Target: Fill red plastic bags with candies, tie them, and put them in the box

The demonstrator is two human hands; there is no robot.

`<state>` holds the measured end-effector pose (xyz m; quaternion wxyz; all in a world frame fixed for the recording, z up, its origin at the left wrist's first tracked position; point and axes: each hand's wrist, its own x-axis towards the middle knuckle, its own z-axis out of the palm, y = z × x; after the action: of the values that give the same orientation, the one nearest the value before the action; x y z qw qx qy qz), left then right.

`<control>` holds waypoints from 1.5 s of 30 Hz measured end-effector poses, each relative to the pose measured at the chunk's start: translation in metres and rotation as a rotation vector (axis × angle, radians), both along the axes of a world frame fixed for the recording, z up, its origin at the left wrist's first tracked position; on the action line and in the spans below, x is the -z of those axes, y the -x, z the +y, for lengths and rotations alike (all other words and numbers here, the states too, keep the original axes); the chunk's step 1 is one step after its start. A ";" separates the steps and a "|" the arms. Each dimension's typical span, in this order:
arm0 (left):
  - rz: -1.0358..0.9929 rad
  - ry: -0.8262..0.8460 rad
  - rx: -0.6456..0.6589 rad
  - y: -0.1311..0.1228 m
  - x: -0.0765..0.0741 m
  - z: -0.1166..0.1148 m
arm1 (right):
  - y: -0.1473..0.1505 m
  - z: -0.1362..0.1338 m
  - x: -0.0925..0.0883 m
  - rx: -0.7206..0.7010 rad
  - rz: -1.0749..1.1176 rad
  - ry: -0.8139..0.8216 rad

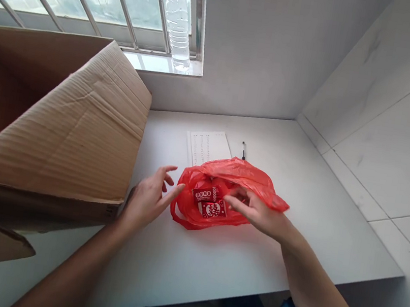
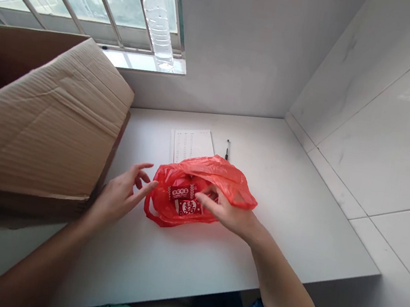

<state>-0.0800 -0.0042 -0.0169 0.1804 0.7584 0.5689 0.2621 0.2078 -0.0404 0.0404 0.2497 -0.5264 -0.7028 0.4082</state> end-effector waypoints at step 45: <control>-0.880 -0.505 -0.049 -0.043 -0.159 0.030 | 0.025 0.062 -0.087 0.176 0.746 -0.544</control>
<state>-0.0373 0.0256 0.1425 0.2078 0.5825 0.3756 0.6902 0.1828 0.0220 0.1272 0.6478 -0.3167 -0.5991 0.3480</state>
